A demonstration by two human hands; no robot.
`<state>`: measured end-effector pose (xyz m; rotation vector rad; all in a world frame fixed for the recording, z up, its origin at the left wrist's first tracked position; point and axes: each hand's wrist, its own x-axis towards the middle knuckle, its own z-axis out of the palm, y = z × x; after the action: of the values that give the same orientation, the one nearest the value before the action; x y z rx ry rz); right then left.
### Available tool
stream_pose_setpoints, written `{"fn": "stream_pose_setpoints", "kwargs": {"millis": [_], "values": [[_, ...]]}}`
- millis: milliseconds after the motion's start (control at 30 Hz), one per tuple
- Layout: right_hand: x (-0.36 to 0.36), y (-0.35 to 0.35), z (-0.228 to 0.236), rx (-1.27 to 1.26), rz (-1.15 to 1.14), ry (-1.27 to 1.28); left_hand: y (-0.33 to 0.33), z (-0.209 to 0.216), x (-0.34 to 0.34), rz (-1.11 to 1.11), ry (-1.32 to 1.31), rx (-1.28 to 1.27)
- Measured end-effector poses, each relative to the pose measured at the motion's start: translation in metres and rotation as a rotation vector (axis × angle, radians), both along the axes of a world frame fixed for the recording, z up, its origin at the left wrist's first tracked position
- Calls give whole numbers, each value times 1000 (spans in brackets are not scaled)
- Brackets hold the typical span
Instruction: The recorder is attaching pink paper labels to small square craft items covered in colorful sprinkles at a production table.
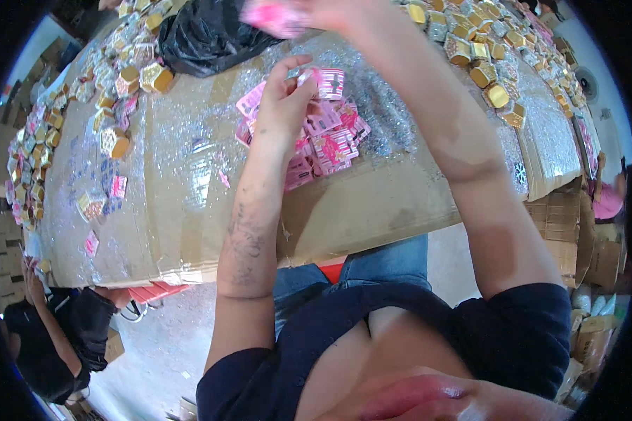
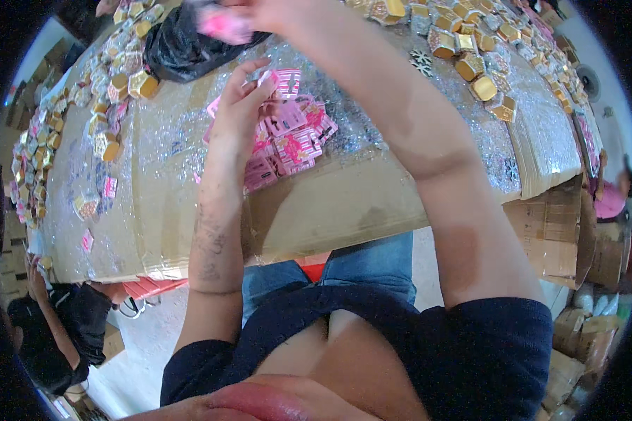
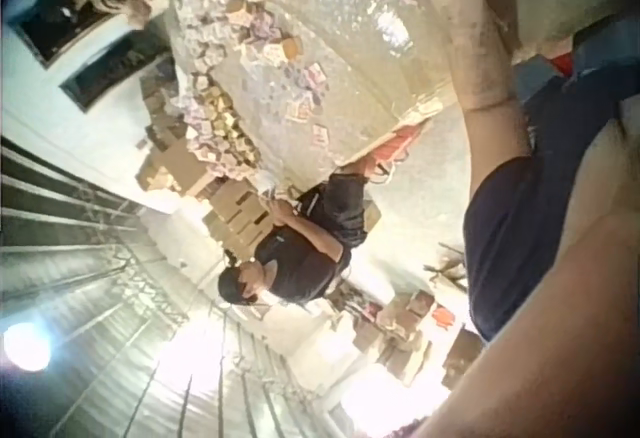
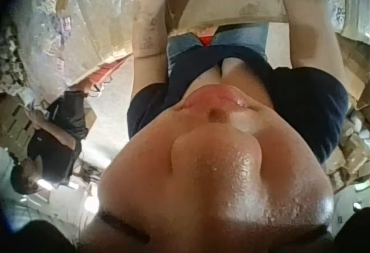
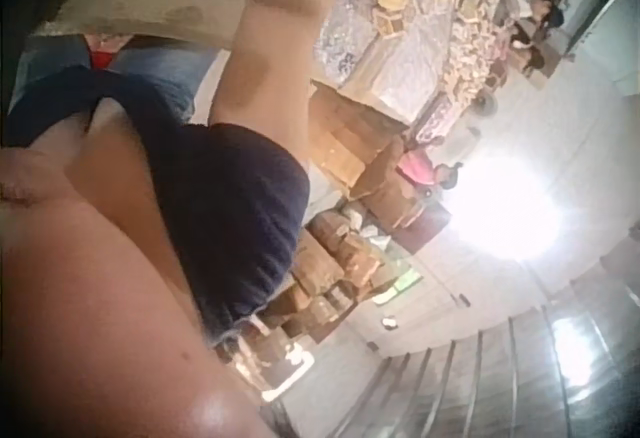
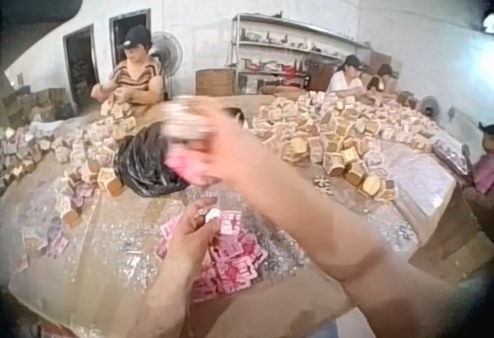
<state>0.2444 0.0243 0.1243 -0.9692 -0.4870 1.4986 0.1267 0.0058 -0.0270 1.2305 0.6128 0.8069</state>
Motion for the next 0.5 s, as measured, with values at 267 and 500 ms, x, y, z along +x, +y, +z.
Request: {"fn": "stream_pose_setpoints", "kwargs": {"millis": [267,500], "values": [[-1,72,-46,398,90,-636,-5,8,-1,78,-110,-48],[132,-53,-114,402,85,-1683,-8,16,3,308,-320,136]]}}
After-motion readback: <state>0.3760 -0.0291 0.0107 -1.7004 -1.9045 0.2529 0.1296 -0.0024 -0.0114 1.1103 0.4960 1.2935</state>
